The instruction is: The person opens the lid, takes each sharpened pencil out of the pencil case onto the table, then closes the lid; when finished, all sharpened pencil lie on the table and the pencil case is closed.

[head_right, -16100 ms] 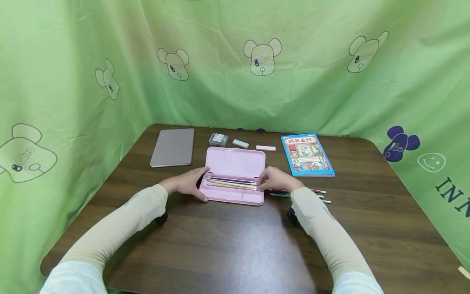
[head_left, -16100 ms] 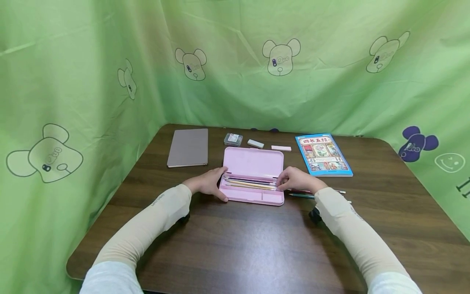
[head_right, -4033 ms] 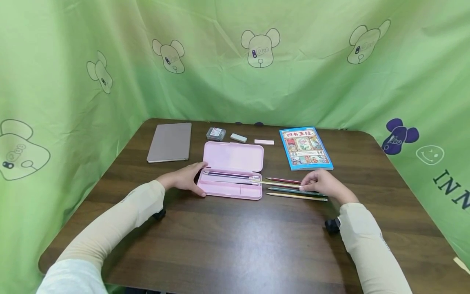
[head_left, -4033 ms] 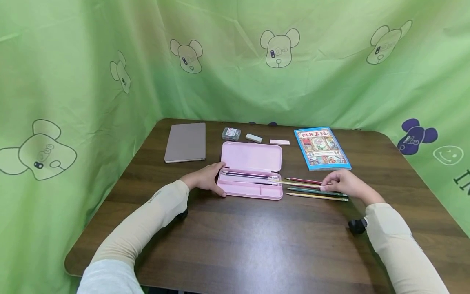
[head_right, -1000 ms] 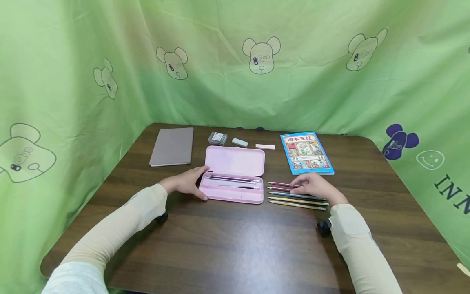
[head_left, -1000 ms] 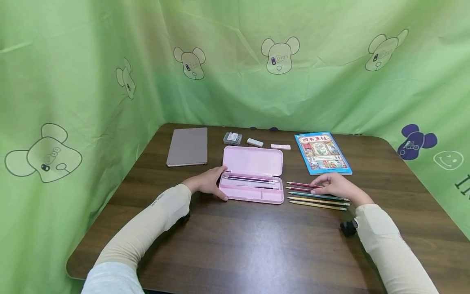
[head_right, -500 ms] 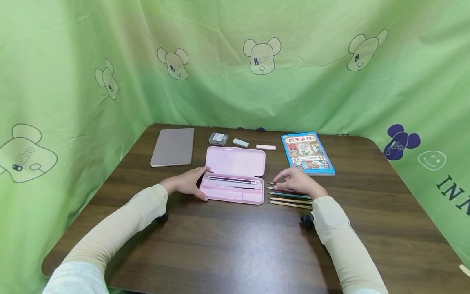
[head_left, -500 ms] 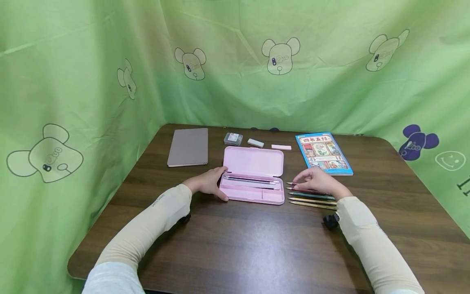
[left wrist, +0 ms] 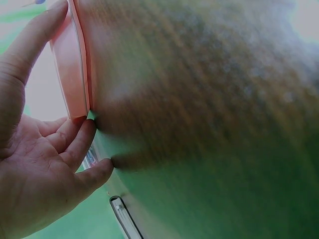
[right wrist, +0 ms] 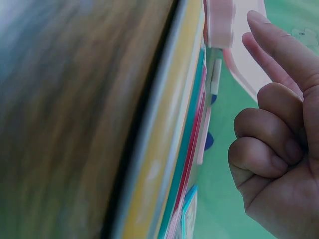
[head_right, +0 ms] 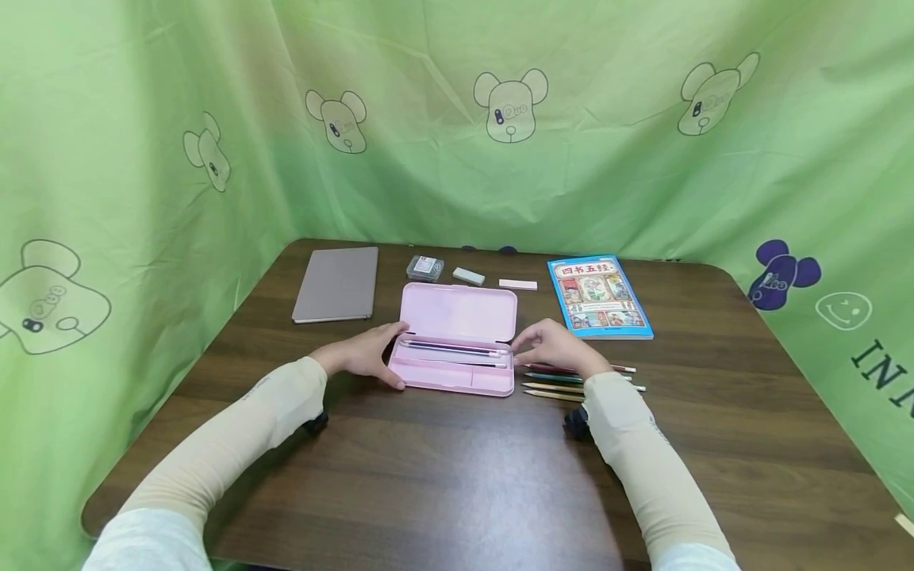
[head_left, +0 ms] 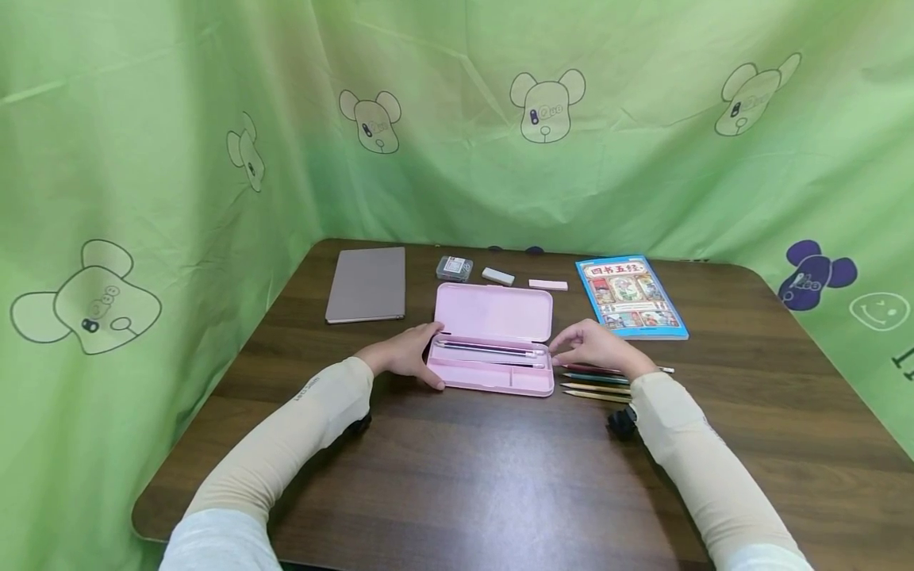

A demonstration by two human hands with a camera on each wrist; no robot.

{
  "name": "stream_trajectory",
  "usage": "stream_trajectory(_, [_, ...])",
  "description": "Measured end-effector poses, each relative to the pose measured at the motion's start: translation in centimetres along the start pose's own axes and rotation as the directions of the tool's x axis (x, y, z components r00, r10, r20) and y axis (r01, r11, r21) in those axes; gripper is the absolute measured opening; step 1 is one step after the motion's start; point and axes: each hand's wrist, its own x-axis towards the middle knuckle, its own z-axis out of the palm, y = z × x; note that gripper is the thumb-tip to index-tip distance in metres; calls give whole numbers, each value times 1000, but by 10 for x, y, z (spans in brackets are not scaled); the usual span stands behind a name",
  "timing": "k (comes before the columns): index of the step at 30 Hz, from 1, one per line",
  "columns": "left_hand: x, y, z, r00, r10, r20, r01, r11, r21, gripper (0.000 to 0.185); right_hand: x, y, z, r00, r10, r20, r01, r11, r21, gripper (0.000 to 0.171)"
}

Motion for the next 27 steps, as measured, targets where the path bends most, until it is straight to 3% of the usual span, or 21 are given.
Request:
stream_trajectory(11, [2,0,2,1000,7,-3,-7,1000,3,109,19,-9,10,995,-46,94,55,994,-93,12])
stream_trajectory(27, [0,0,1,1000,-4,-8,4,1000,0,109,24,-18,19,993,-65,96,84,975,-207,5])
